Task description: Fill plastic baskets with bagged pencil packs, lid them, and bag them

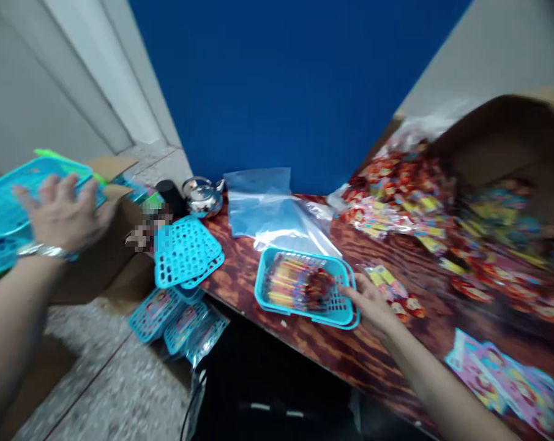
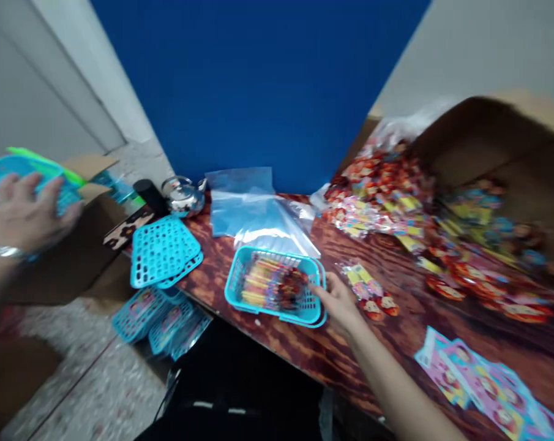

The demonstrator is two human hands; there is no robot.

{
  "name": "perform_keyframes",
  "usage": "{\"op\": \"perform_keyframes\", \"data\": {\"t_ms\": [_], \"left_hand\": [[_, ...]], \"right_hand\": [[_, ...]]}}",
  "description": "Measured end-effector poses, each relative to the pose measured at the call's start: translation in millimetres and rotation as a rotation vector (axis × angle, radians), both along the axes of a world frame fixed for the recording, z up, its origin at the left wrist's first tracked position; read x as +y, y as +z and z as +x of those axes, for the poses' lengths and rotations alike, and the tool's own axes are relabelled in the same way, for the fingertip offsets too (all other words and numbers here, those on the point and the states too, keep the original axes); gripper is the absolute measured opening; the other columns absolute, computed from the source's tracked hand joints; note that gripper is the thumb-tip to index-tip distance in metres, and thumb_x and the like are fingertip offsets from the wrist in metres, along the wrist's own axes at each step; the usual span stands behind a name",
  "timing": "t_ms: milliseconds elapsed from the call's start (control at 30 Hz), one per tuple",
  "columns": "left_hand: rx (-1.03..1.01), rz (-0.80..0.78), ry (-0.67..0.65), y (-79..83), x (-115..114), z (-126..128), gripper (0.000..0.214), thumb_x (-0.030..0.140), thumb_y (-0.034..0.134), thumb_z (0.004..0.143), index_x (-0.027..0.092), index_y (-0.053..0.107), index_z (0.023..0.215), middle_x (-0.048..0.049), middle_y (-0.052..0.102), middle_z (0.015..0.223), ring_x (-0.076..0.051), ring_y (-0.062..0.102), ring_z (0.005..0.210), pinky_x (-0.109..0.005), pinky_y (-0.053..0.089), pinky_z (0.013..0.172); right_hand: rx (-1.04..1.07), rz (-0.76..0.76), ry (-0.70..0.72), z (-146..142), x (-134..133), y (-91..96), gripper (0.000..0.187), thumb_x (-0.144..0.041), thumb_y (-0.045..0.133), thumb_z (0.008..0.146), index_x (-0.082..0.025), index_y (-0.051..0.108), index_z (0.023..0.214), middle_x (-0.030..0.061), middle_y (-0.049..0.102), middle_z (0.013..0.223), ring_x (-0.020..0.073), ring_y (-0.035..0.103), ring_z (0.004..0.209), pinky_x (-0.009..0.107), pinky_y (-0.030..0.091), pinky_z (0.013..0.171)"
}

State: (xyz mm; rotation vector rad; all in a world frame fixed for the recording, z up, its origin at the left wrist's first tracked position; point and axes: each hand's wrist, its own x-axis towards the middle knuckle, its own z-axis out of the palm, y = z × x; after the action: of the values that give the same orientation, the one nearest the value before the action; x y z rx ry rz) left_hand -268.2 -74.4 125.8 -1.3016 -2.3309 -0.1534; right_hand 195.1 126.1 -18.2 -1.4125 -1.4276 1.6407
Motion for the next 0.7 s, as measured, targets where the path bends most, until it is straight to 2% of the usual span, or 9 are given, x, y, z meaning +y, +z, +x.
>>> {"op": "perform_keyframes", "data": {"t_ms": [67,133,267,400,533,633,700], "left_hand": [[0.048,0.045,-0.044,-12.0,15.1,8.8,0.055,0.048,0.029,0.094,0.009,0.039,0.131,-0.0129,0.031,0.146,-0.036,0.019,0.134,-0.064,0.002,0.102],[0.047,-0.003,-0.142,-20.2,26.4,18.8,0.055,0.051,0.04,0.091,0.011,0.042,0.129,-0.0098,0.033,0.146,-0.034,0.021,0.135,-0.061,0.001,0.105],[0.02,-0.068,-0.295,-24.0,38.4,46.3,0.053,0.049,0.048,0.087,0.016,0.045,0.129,-0.0085,0.036,0.144,-0.031,0.023,0.136,-0.055,0.001,0.109],[-0.024,-0.052,-0.405,-23.8,48.7,73.8,0.046,0.045,0.045,0.088,0.019,0.048,0.126,-0.0089,0.042,0.14,-0.032,0.026,0.135,-0.057,0.003,0.108],[-0.048,-0.021,-0.55,-29.5,59.3,109.0,0.041,0.038,0.046,0.088,0.021,0.049,0.126,-0.0099,0.048,0.135,-0.031,0.033,0.133,-0.055,0.016,0.108],[-0.097,0.015,-0.741,-47.7,64.9,144.8,0.043,0.031,0.047,0.088,0.025,0.045,0.13,-0.0105,0.05,0.133,-0.03,0.035,0.131,-0.056,0.021,0.108],[-0.138,0.033,-0.899,-66.3,67.4,172.5,0.049,0.027,0.049,0.087,0.026,0.039,0.135,-0.0112,0.05,0.134,-0.03,0.034,0.132,-0.057,0.021,0.108]], "right_hand": [[-0.02,-0.022,0.001,-1.7,1.5,-3.0,0.043,-0.045,0.075,0.054,-0.023,0.049,0.081,-0.0015,0.063,0.074,0.0179,0.061,0.063,0.031,0.053,0.059],[-0.029,-0.047,0.009,-1.8,3.0,-3.8,0.048,-0.046,0.078,0.05,-0.023,0.05,0.081,-0.0002,0.064,0.076,0.0192,0.062,0.063,0.032,0.053,0.058],[-0.052,0.002,0.053,2.1,3.4,-1.8,0.05,-0.049,0.079,0.05,-0.023,0.053,0.084,0.0019,0.066,0.081,0.0215,0.064,0.07,0.032,0.054,0.06],[-0.122,0.121,0.134,1.6,2.7,-5.2,0.044,-0.052,0.072,0.062,-0.024,0.053,0.09,0.0005,0.064,0.078,0.0201,0.062,0.073,0.03,0.053,0.065],[-0.164,0.255,0.231,-5.0,-5.9,-7.6,0.035,-0.05,0.061,0.074,-0.023,0.052,0.094,0.0019,0.062,0.085,0.0199,0.06,0.08,0.032,0.05,0.074],[-0.176,0.365,0.336,-8.5,-7.5,-4.4,0.034,-0.044,0.048,0.085,-0.022,0.049,0.112,0.0049,0.061,0.108,0.0198,0.057,0.1,0.032,0.046,0.087],[-0.266,0.423,0.416,-4.9,2.1,-1.7,0.034,-0.041,0.04,0.091,-0.023,0.047,0.119,0.0037,0.063,0.108,0.018,0.058,0.097,0.031,0.046,0.085]]}}
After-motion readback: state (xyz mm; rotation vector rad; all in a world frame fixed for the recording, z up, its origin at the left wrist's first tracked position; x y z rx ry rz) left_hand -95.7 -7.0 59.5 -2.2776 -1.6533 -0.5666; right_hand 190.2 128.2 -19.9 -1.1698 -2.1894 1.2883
